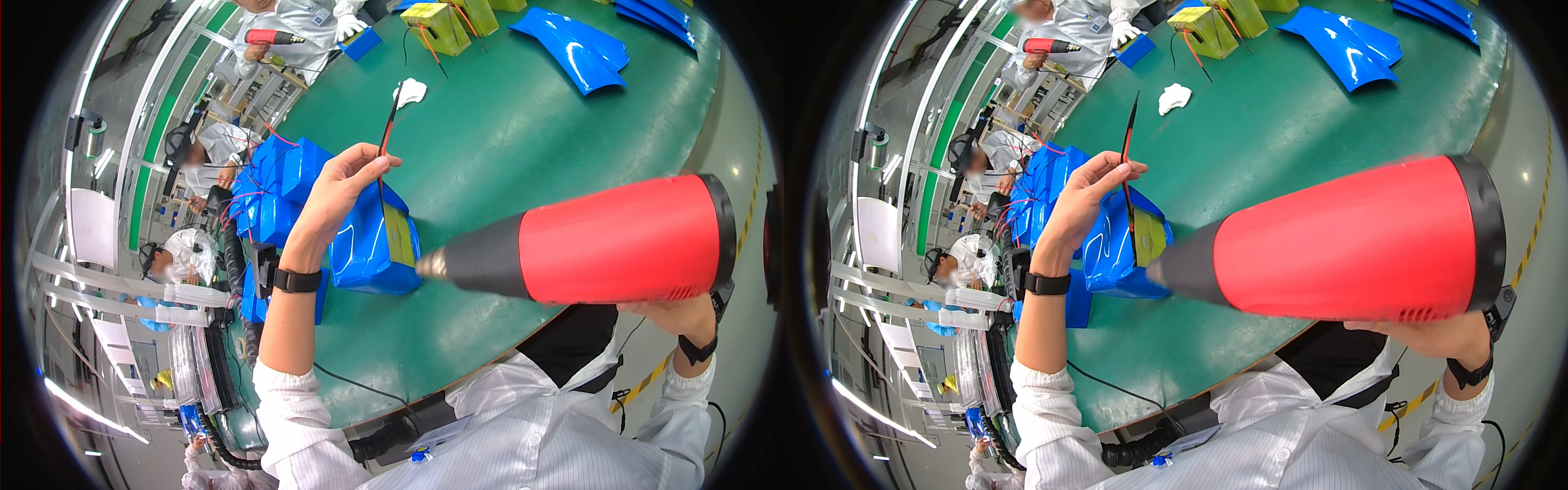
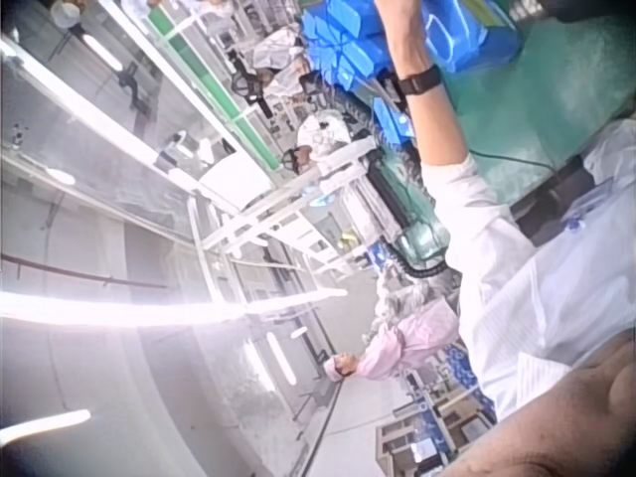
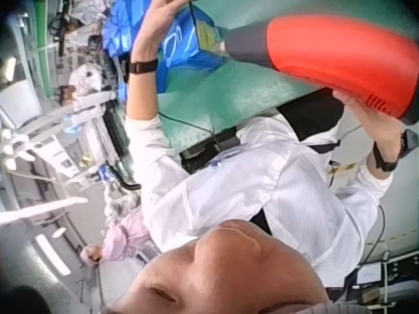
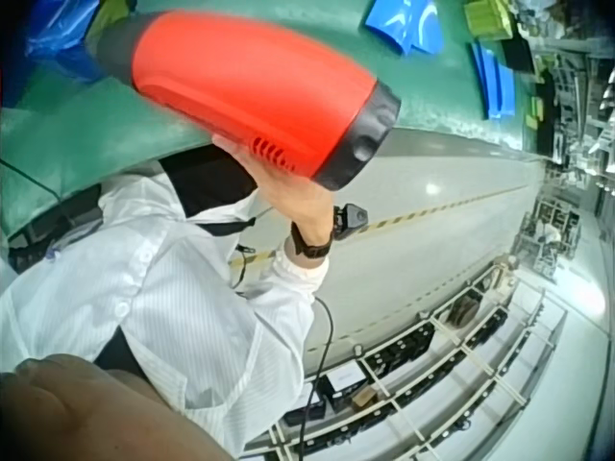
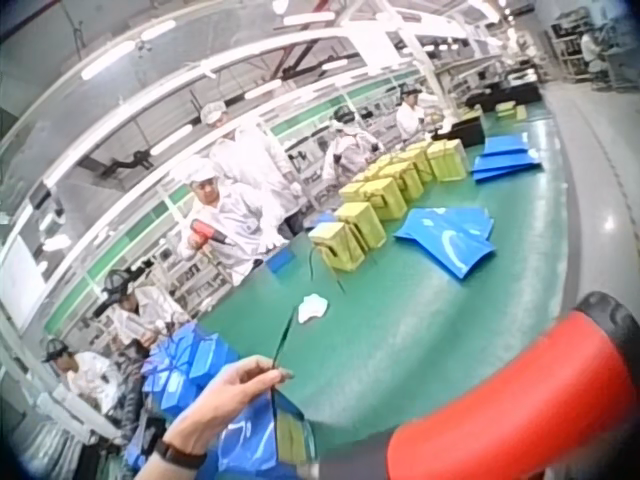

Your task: Using a heat gun to shrink blue plastic wrap around battery packs in a factory setting.

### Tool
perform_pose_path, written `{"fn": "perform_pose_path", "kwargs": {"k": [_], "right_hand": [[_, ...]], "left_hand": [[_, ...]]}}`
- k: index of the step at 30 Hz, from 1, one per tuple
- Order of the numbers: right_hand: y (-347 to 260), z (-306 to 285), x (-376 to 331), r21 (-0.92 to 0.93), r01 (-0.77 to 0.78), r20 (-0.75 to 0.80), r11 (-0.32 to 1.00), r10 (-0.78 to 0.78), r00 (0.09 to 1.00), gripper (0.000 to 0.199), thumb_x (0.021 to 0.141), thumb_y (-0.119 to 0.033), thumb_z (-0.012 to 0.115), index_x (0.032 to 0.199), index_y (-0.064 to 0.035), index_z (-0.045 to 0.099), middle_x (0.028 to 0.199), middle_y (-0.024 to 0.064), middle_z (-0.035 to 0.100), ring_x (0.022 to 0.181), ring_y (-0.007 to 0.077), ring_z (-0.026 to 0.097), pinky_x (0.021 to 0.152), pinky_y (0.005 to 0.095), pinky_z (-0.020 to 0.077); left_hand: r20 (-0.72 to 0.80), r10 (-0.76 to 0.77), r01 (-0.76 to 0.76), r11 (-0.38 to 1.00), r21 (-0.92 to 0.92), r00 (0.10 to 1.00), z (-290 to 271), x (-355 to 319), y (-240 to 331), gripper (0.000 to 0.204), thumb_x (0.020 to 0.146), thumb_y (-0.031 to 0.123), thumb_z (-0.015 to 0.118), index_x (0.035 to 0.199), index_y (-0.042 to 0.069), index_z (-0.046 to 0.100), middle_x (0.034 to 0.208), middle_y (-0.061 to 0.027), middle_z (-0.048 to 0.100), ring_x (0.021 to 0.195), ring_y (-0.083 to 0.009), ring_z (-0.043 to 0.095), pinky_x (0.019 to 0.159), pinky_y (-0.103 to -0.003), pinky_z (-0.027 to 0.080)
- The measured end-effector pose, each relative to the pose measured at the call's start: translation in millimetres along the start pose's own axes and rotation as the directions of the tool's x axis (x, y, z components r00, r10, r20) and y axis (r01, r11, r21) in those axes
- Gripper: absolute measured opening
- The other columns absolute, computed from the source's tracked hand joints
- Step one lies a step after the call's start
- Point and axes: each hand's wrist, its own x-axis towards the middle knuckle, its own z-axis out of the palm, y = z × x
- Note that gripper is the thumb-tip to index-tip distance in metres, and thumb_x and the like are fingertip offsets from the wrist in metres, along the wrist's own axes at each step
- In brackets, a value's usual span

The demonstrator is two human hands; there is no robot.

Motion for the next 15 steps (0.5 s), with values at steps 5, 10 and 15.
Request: {"fn": "perform_pose_path", "kwargs": {"k": [5,10,15], "right_hand": [[12,-17,-6,-0.067,-0.15,-0.2,0.986,0.134,0.971,0.023,0.088,-0.011,0.078,0.104,0.0004,0.067,0.088,0.008,0.071,0.073,0.0157,0.068,0.065,0.0297,0.0544],[16,-27,18,0.017,-0.187,-0.479,0.982,0.172,0.861,0.028,0.096,-0.022,0.071,0.107,0.0016,0.061,0.077,0.0043,0.061,0.061,0.0121,0.059,0.056,0.027,0.0496],[-1,-35,65,0.202,-0.119,-0.378,0.972,0.19,0.906,0.041,0.097,-0.035,0.069,0.112,0.0005,0.057,0.075,0.0055,0.059,0.058,0.0126,0.059,0.053,0.028,0.0499]], "left_hand": [[-0.061,0.23,-0.205,0.939,0.276,0.971,3,-13,-10,0.019,0.1,0.017,0.064,0.11,0.001,0.065,0.106,-0.0038,0.07,0.105,-0.0134,0.063,0.099,-0.031,0.047],[0.211,0.46,-0.45,0.505,0.737,0.862,59,-39,4,0.016,0.088,0.004,0.067,0.104,0.007,0.066,0.094,-0.0064,0.066,0.096,-0.0246,0.062,0.1,-0.038,0.043],[0.441,0.418,-0.587,0.338,0.736,0.794,92,-74,0,0.033,0.077,0.001,0.065,0.11,0.004,0.063,0.096,-0.0084,0.062,0.095,-0.0275,0.061,0.09,-0.037,0.048]]}}
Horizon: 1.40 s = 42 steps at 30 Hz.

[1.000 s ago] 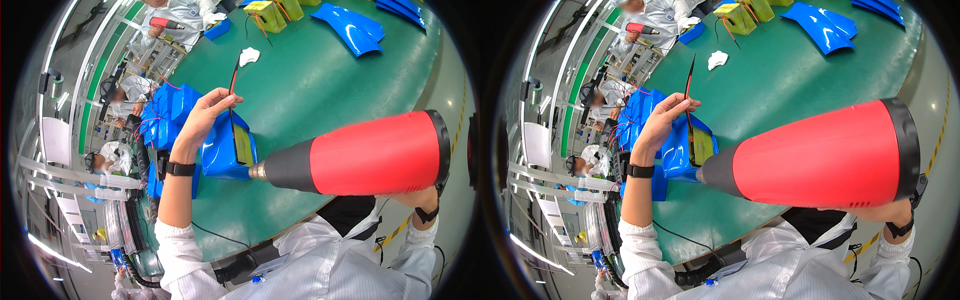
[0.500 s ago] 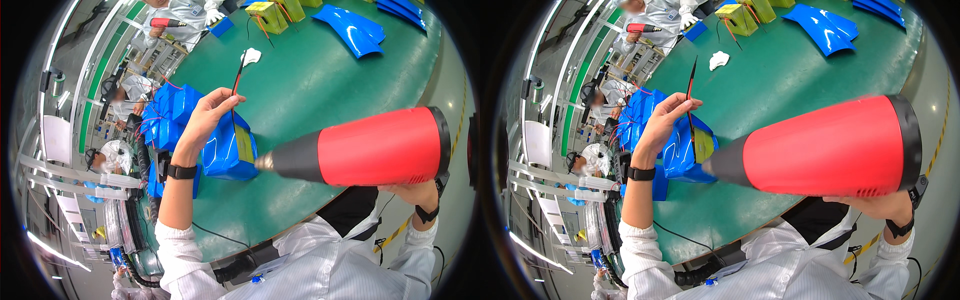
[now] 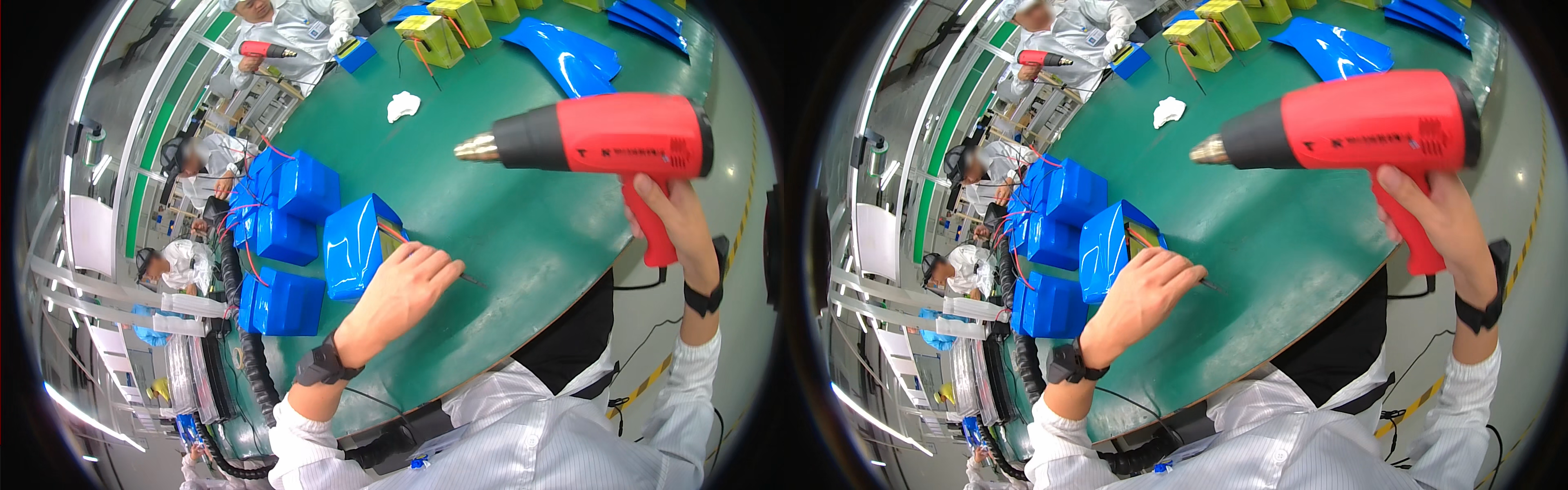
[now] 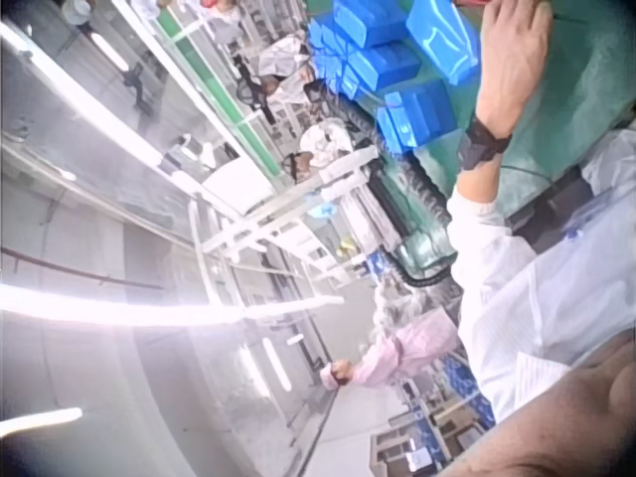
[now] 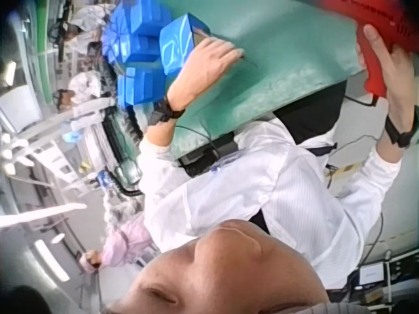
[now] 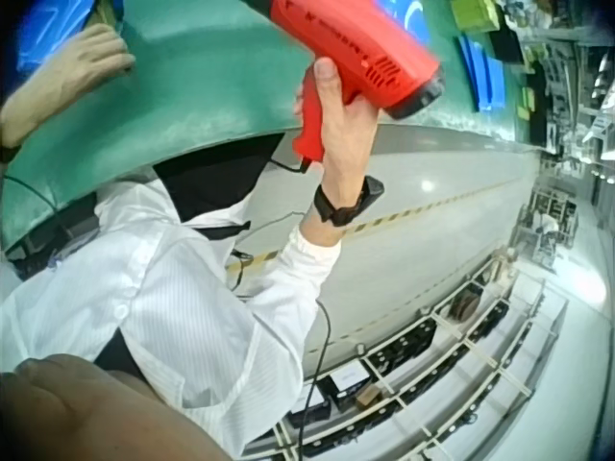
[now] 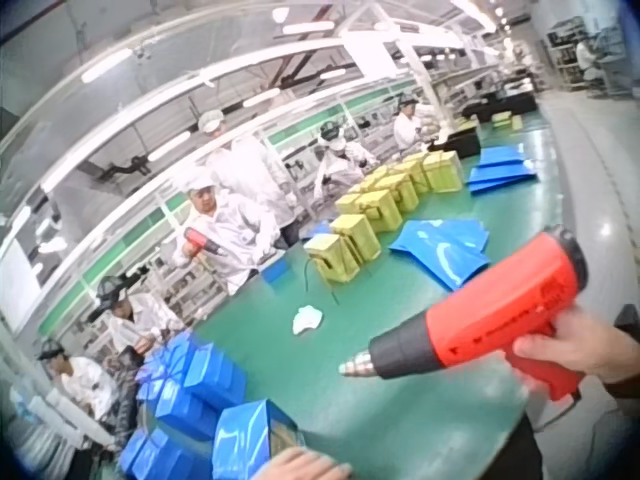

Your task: Using a heat gun to shrink blue plastic wrap around battery packs in a factory setting.

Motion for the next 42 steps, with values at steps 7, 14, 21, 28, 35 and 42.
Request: {"fn": "perform_pose_path", "kwargs": {"k": [7,14,21,28,35,42], "right_hand": [[-43,28,42,-0.105,0.06,0.236,0.993,-0.034,0.971,0.052,0.093,-0.045,0.071,0.113,0.0006,0.058,0.079,0.0064,0.062,0.055,0.0129,0.06,0.051,0.0273,0.0504],[-65,44,50,-0.163,0.148,0.347,0.975,-0.084,0.934,0.052,0.091,-0.044,0.074,0.118,-0.0014,0.059,0.079,0.0037,0.06,0.058,0.0118,0.06,0.052,0.0269,0.0509],[-66,44,47,-0.163,0.17,0.345,0.972,-0.105,0.933,0.053,0.091,-0.043,0.074,0.12,-0.0013,0.06,0.08,0.0026,0.06,0.06,0.0107,0.059,0.052,0.0267,0.0503],[-67,48,49,-0.176,0.206,0.337,0.963,-0.138,0.932,0.054,0.09,-0.045,0.076,0.118,-0.0016,0.061,0.077,0.0023,0.059,0.06,0.0108,0.059,0.051,0.0269,0.0498],[-77,52,55,-0.226,0.237,0.374,0.945,-0.141,0.917,0.052,0.09,-0.045,0.076,0.114,-0.0016,0.062,0.073,0.0029,0.059,0.055,0.0112,0.058,0.051,0.0266,0.0491],[-76,56,56,-0.245,0.254,0.376,0.936,-0.15,0.914,0.05,0.09,-0.044,0.075,0.114,-0.0029,0.063,0.072,0.0018,0.059,0.054,0.0107,0.057,0.051,0.0267,0.0488]], "left_hand": [[-0.137,-0.04,0.038,0.999,-0.015,0.99,5,-3,9,0.04,0.075,-0.004,0.065,0.115,0.002,0.063,0.101,-0.0107,0.064,0.1,-0.0302,0.064,0.095,-0.042,0.053],[-0.187,-0.06,0.048,0.996,-0.07,0.981,11,-1,12,0.04,0.074,-0.006,0.065,0.114,0.002,0.063,0.102,-0.011,0.065,0.098,-0.0308,0.065,0.101,-0.043,0.054],[-0.214,-0.058,0.04,0.995,-0.089,0.975,11,2,11,0.041,0.073,-0.008,0.066,0.113,0.001,0.063,0.1,-0.011,0.064,0.096,-0.03,0.065,0.103,-0.043,0.053],[-0.223,-0.083,0.062,0.993,-0.102,0.971,12,3,11,0.041,0.074,-0.01,0.066,0.113,0.001,0.063,0.099,-0.011,0.063,0.095,-0.0292,0.066,0.103,-0.043,0.053],[-0.234,-0.09,0.064,0.991,-0.115,0.968,12,4,12,0.04,0.075,-0.01,0.066,0.114,0.001,0.063,0.099,-0.0113,0.063,0.095,-0.0293,0.066,0.103,-0.043,0.054],[-0.241,-0.101,0.073,0.99,-0.121,0.965,12,3,12,0.039,0.077,-0.01,0.067,0.114,0.0,0.062,0.099,-0.0115,0.063,0.095,-0.0298,0.066,0.104,-0.043,0.053]]}}
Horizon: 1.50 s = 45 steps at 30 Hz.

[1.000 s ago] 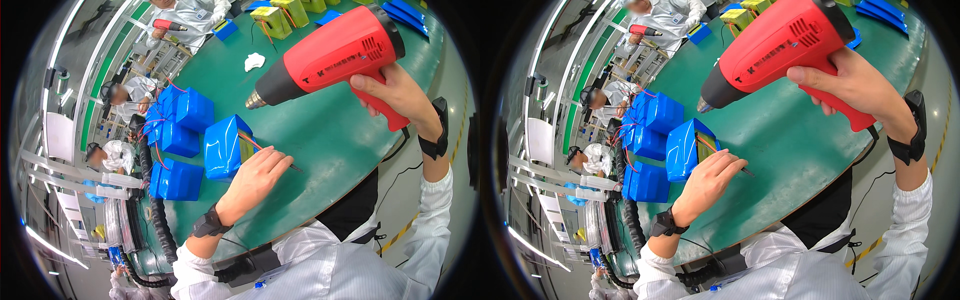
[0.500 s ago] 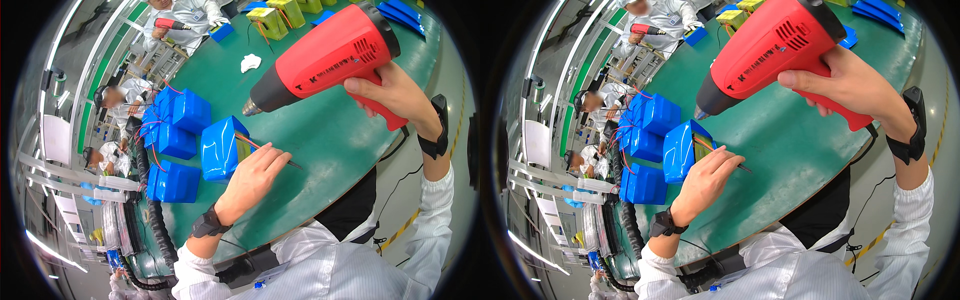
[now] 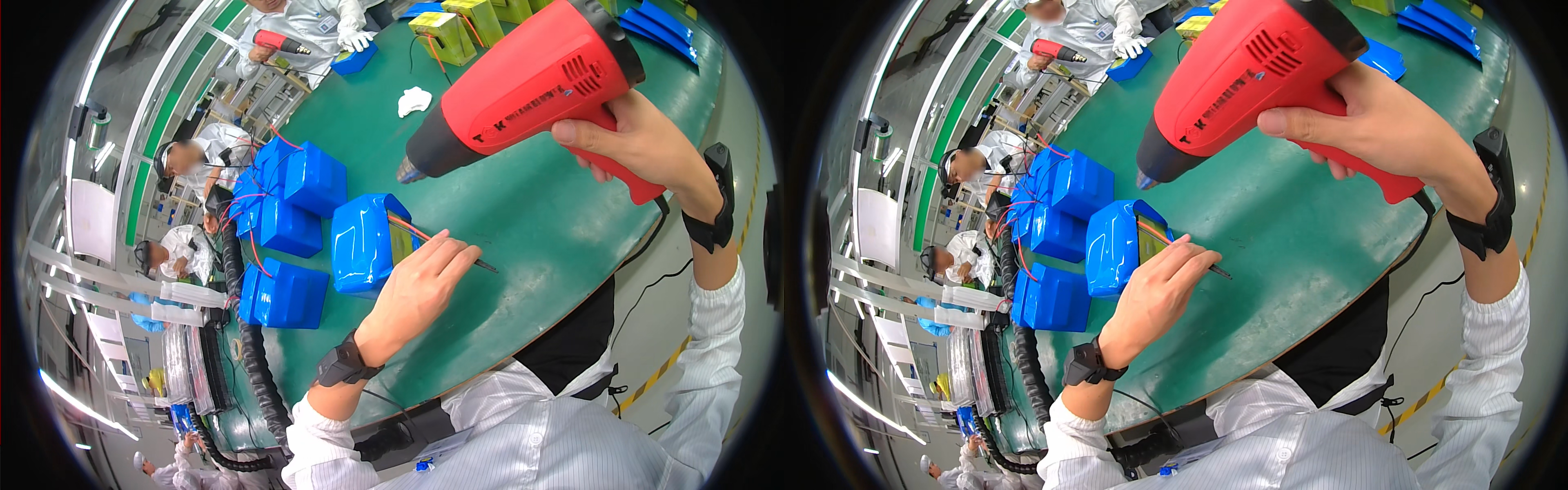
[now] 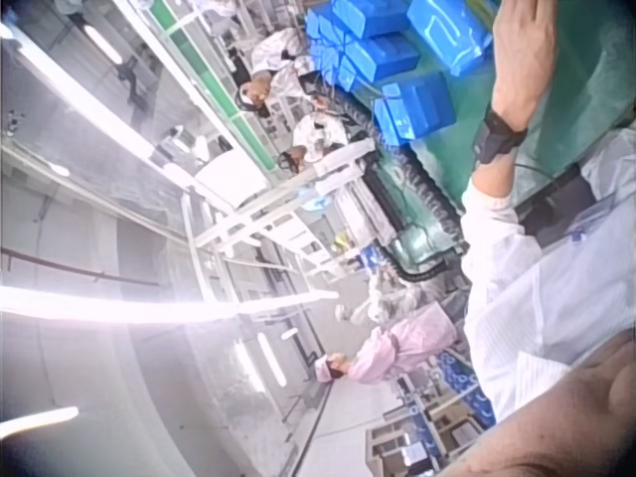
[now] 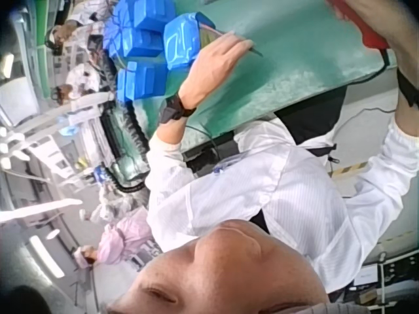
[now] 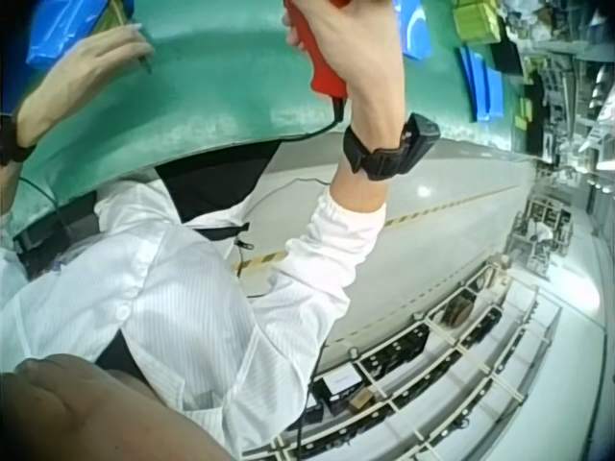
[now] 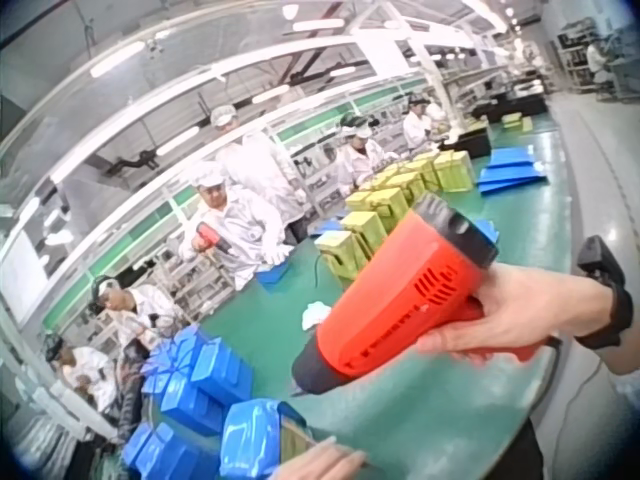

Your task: Using a heat gun to shrink blue plastic wrap around battery packs in a factory setting.

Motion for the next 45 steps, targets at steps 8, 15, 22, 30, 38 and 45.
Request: {"fn": "perform_pose_path", "kwargs": {"k": [8,15,22,30,38,45], "right_hand": [[10,-3,-15,-0.036,-0.092,-0.03,0.995,0.091,0.995,0.045,0.092,-0.039,0.074,0.116,-0.0034,0.063,0.074,0.0018,0.059,0.056,0.0098,0.056,0.051,0.0266,0.0478],[29,-2,-24,0.053,-0.158,0.012,0.986,0.157,0.987,0.049,0.092,-0.041,0.073,0.12,-0.0035,0.061,0.074,0.0012,0.057,0.058,0.0097,0.056,0.054,0.0265,0.0491],[47,0,-35,0.078,-0.19,0.022,0.979,0.189,0.982,0.051,0.092,-0.041,0.074,0.123,-0.0027,0.06,0.075,0.003,0.058,0.058,0.011,0.057,0.054,0.0271,0.0498],[57,0,-56,0.135,-0.186,-0.036,0.973,0.192,0.981,0.045,0.092,-0.034,0.075,0.12,-0.0023,0.06,0.075,0.003,0.059,0.055,0.0115,0.057,0.051,0.0274,0.0486],[75,2,-93,0.222,-0.2,-0.063,0.954,0.219,0.974,0.034,0.093,-0.017,0.074,0.119,0.0002,0.058,0.08,0.0048,0.063,0.061,0.0112,0.059,0.053,0.0276,0.0512],[82,32,-107,0.449,-0.247,0.055,0.859,0.249,0.967,0.034,0.095,-0.018,0.073,0.12,0.0002,0.057,0.082,0.0051,0.064,0.058,0.0112,0.06,0.053,0.0269,0.051]], "left_hand": [[-0.126,-0.111,0.096,0.988,-0.12,0.986,-18,1,1,0.026,0.086,-0.009,0.063,0.111,-0.001,0.065,0.099,-0.0135,0.067,0.094,-0.032,0.068,0.099,-0.041,0.054],[-0.272,-0.529,0.303,0.757,-0.579,0.804,-52,15,-34,0.015,0.102,0.006,0.056,0.112,-0.002,0.065,0.097,-0.0079,0.071,0.092,-0.0138,0.066,0.084,-0.029,0.051],[-0.097,-0.583,0.332,0.583,-0.741,0.807,-59,36,-84,0.022,0.105,0.015,0.054,0.118,-0.001,0.06,0.103,-0.0078,0.067,0.099,-0.0171,0.066,0.093,-0.031,0.051],[0.354,-0.496,0.605,0.707,-0.365,0.793,-47,24,-146,0.024,0.104,0.022,0.057,0.099,0.0,0.064,0.086,-0.0047,0.07,0.088,-0.0122,0.066,0.086,-0.028,0.05],[0.225,-0.58,0.605,0.626,-0.492,0.783,-47,-9,-158,0.031,0.103,0.027,0.056,0.088,0.0,0.063,0.083,-0.0069,0.071,0.08,-0.0102,0.063,0.075,-0.026,0.048],[0.07,-0.861,0.777,0.415,-0.473,0.503,-66,-89,-170,0.029,0.103,0.026,0.057,0.086,0.003,0.061,0.082,-0.0087,0.07,0.082,-0.0151,0.067,0.077,-0.028,0.048]]}}
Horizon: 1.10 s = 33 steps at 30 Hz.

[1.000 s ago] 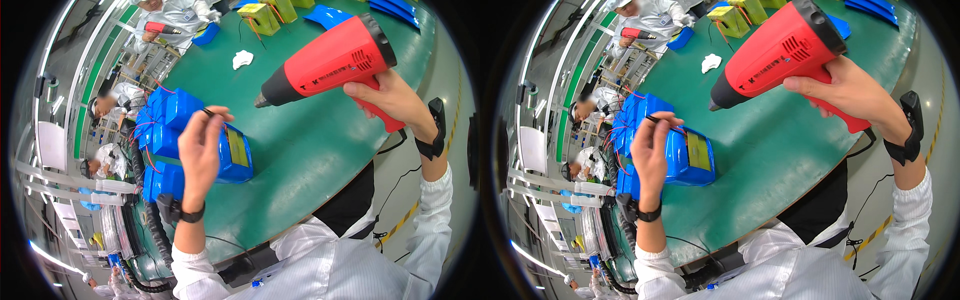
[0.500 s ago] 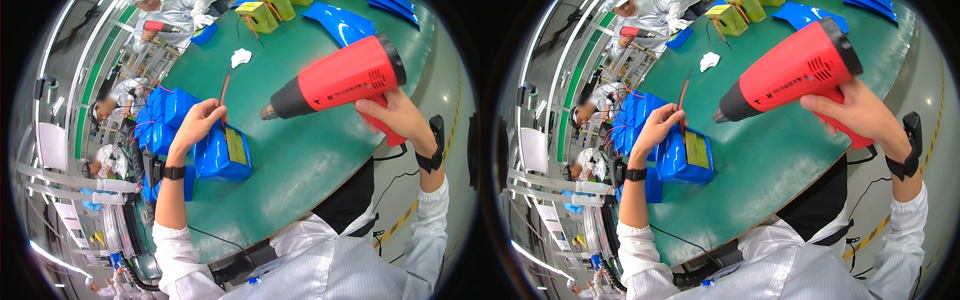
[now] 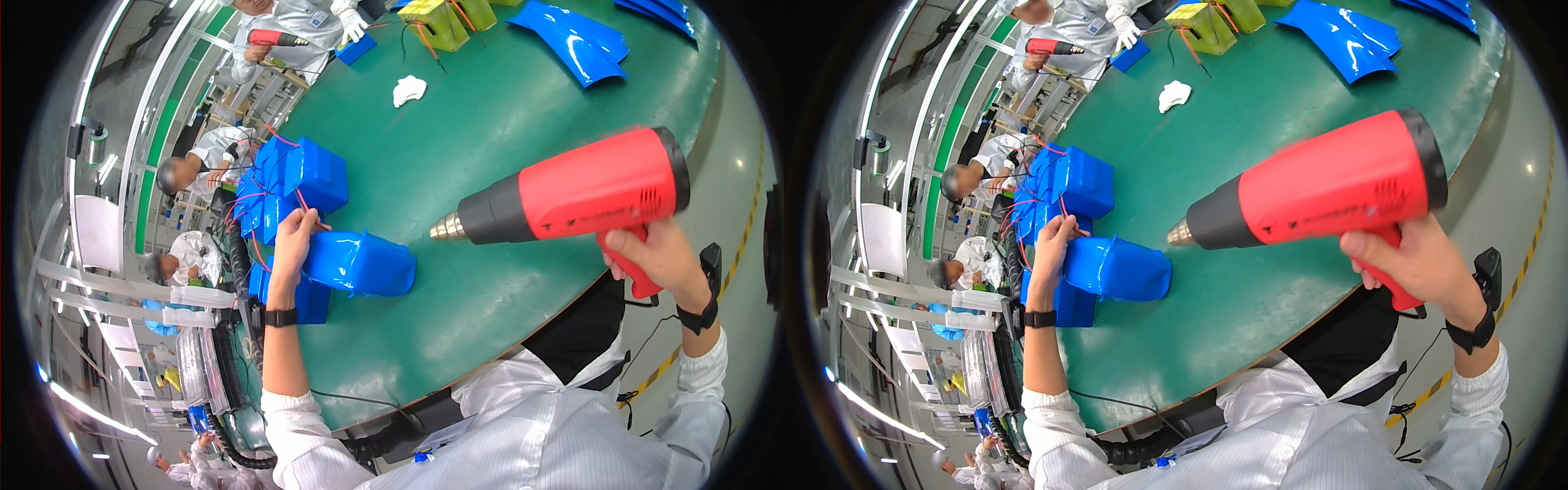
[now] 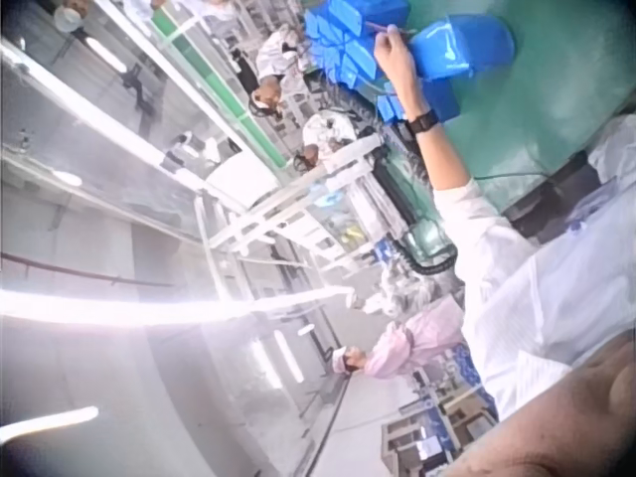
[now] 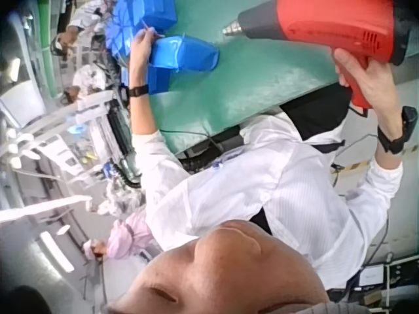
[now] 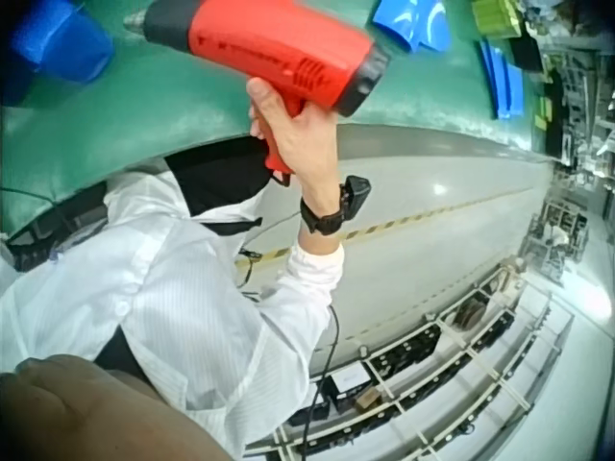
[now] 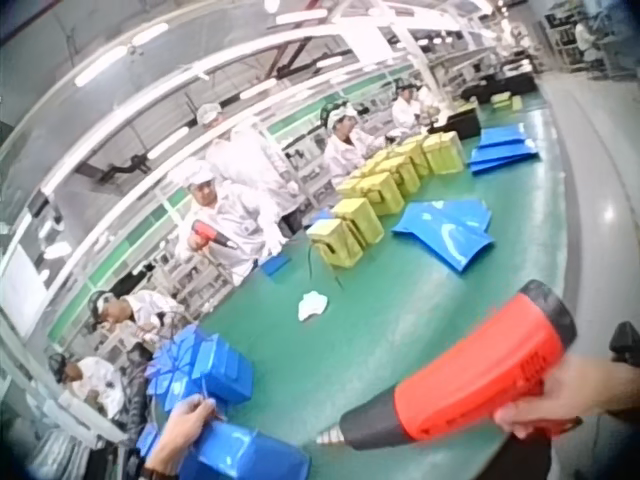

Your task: Using a heat gun to shrink blue plastic wrap around battery packs in a factory setting.

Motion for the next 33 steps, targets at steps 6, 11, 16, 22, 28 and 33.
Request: {"fn": "perform_pose_path", "kwargs": {"k": [6,11,16,22,28,33], "right_hand": [[5,16,3,-0.008,0.042,0.089,0.999,-0.041,0.995,0.036,0.092,-0.02,0.076,0.118,-0.0004,0.06,0.082,0.0033,0.066,0.059,0.0091,0.06,0.051,0.0249,0.0492],[4,24,5,-0.091,-0.017,0.082,0.996,0.024,0.996,0.036,0.089,-0.023,0.08,0.114,-0.0013,0.065,0.081,0.0014,0.067,0.059,0.0079,0.061,0.045,0.0228,0.0458],[5,25,4,-0.077,0.02,0.054,0.997,-0.015,0.998,0.035,0.09,-0.023,0.079,0.114,-0.0014,0.065,0.082,0.0017,0.067,0.06,0.0083,0.061,0.047,0.0228,0.0471],[-4,32,3,-0.071,0.067,0.05,0.995,-0.063,0.997,0.035,0.089,-0.022,0.08,0.113,-0.0006,0.065,0.083,0.0026,0.067,0.061,0.0085,0.061,0.048,0.0229,0.0477],[-14,34,2,-0.062,0.053,0.069,0.997,-0.049,0.996,0.034,0.088,-0.021,0.081,0.11,-0.0012,0.066,0.084,0.002,0.068,0.063,0.009,0.062,0.05,0.0233,0.048],[-25,38,-2,-0.267,0.284,0.142,0.921,-0.254,0.957,0.016,0.094,-0.016,0.073,0.096,-0.0019,0.066,0.081,0.0057,0.068,0.064,0.0134,0.064,0.058,0.0276,0.0513]], "left_hand": [[-0.097,-0.057,0.057,0.998,-0.002,0.994,-6,-25,-6,0.029,0.103,0.024,0.058,0.084,0.003,0.06,0.079,-0.0054,0.066,0.077,-0.0121,0.063,0.074,-0.027,0.047],[-0.137,-0.043,0.037,0.998,-0.046,0.99,-11,-26,-22,0.028,0.103,0.024,0.059,0.083,0.003,0.06,0.076,-0.0032,0.063,0.073,-0.0092,0.057,0.07,-0.026,0.044],[-0.134,-0.058,0.049,0.996,-0.076,0.989,-6,-19,-25,0.028,0.102,0.023,0.059,0.083,0.003,0.06,0.075,-0.0027,0.062,0.072,-0.0089,0.055,0.07,-0.026,0.043],[-0.128,-0.068,0.049,0.988,-0.15,0.989,-4,-21,-26,0.027,0.102,0.024,0.06,0.085,0.003,0.061,0.075,-0.0031,0.061,0.073,-0.0093,0.056,0.07,-0.026,0.044],[-0.135,-0.056,0.034,0.986,-0.16,0.989,-3,-21,-28,0.025,0.102,0.024,0.06,0.087,0.003,0.062,0.078,-0.0029,0.062,0.074,-0.0097,0.057,0.072,-0.025,0.044],[-0.127,-0.063,0.041,0.985,-0.166,0.99,-6,-21,-31,0.024,0.101,0.023,0.06,0.087,0.004,0.062,0.079,-0.0031,0.063,0.075,-0.0098,0.057,0.072,-0.025,0.045]]}}
